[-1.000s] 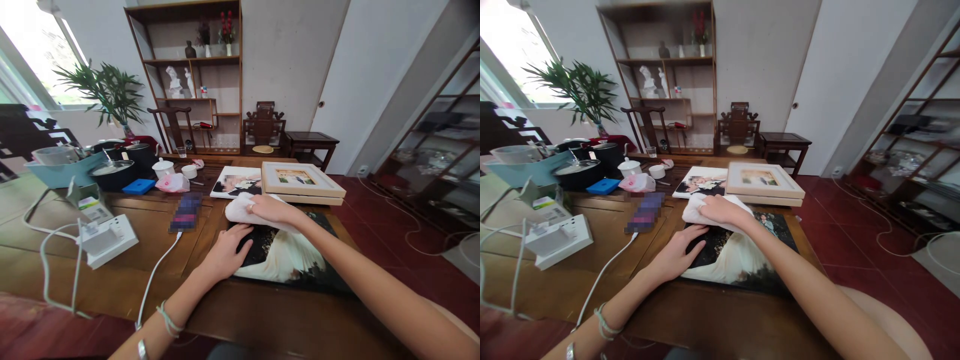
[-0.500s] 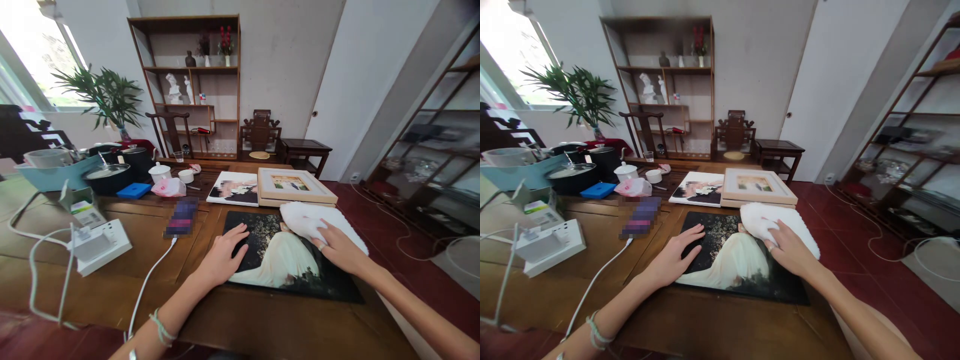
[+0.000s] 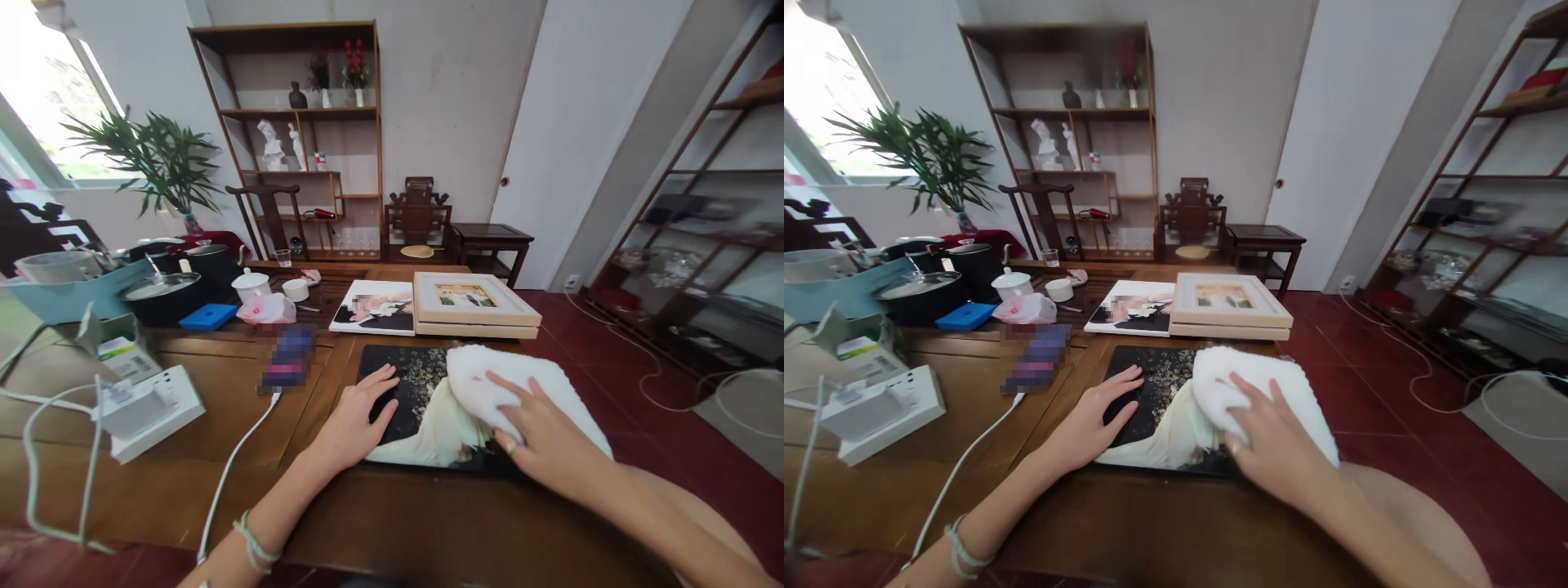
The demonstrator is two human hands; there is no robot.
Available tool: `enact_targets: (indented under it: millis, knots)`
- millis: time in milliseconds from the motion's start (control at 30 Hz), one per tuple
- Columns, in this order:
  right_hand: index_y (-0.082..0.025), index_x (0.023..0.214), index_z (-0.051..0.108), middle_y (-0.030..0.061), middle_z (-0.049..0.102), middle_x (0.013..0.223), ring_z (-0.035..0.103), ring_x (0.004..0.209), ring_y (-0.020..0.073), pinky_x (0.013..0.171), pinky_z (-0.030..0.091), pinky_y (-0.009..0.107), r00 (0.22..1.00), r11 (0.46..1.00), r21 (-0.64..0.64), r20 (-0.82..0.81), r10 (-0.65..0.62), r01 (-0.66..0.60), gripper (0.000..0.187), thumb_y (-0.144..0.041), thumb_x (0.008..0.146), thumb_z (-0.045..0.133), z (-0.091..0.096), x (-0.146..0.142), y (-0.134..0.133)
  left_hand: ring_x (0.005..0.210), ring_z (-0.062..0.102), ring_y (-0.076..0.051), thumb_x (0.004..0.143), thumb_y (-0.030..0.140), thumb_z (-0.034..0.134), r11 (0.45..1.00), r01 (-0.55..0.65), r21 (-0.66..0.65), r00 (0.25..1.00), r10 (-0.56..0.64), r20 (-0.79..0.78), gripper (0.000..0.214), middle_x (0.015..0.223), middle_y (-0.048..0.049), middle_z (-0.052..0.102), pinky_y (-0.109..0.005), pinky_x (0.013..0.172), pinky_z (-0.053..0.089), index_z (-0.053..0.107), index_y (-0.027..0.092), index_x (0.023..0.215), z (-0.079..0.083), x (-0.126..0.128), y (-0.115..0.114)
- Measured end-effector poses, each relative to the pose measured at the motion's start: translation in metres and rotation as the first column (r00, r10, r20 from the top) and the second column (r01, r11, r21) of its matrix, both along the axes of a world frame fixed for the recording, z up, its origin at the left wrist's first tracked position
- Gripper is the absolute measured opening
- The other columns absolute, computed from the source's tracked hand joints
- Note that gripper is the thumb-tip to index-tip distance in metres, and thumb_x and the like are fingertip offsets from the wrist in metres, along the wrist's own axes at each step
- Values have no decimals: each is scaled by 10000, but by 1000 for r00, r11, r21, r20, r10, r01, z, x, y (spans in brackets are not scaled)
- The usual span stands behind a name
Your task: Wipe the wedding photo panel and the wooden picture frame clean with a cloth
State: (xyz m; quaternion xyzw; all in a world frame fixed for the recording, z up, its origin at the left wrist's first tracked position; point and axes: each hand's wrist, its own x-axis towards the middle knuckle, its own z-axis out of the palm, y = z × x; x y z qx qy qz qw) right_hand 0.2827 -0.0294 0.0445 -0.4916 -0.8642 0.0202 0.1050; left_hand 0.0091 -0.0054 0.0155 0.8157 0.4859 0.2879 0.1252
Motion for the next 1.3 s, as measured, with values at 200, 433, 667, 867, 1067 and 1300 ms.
enact_targets:
  millis: [200,433,667,867,1067,1300]
  knots:
    - [-160,866,636,156,512,1288,419,1220,300,1032,225,565,999,995,102,-33,-20,23,221,-212,780,438,-7,19,65,1258,424,-205,862,251,469,1000,-1,14,1000,1,11,325,1328,-85,501,-406,1052,346,571,181,1163,1,0,1]
    - [-172,732,598,147,427,1364,330,1286,276,1065,205,546,989,990,75,-81,127,-121,147,-150,732,453,-13,18,11,1264,416,-203,867,251,457,1000,-2,0,1000,2,13,329,1335,-86,493,-412,1051,346,565,176,1169,-1,1,1]
    - [-257,739,623,26,497,1318,354,1270,299,1051,281,527,950,959,-43,-157,270,-280,162,-139,670,537,12,1,-68,1256,427,-212,862,242,462,1000,9,20,999,-9,32,320,1315,-91,513,-422,1041,360,574,182,1154,-4,1,3]
    - [-205,753,595,71,460,1352,317,1289,299,1028,302,516,960,983,11,-212,182,-184,131,-190,756,465,-9,14,-18,1255,430,-209,859,241,466,1000,4,14,1000,-4,18,322,1322,-94,505,-422,1045,356,572,178,1156,-2,2,2]
    - [-164,881,614,134,598,1169,403,1229,306,959,369,465,985,998,-51,-167,-38,30,269,-273,814,378,-12,21,62,1254,431,-205,857,240,474,1000,-4,15,1000,4,20,317,1311,-84,519,-409,1048,352,573,179,1151,1,1,1]
    - [-146,926,620,134,510,1294,327,1275,342,963,352,508,989,996,-56,-123,-77,71,289,-241,815,370,-9,12,53,1264,417,-200,866,247,462,1000,-10,-2,1000,10,9,323,1329,-91,499,-408,1050,346,561,170,1164,1,1,-2]
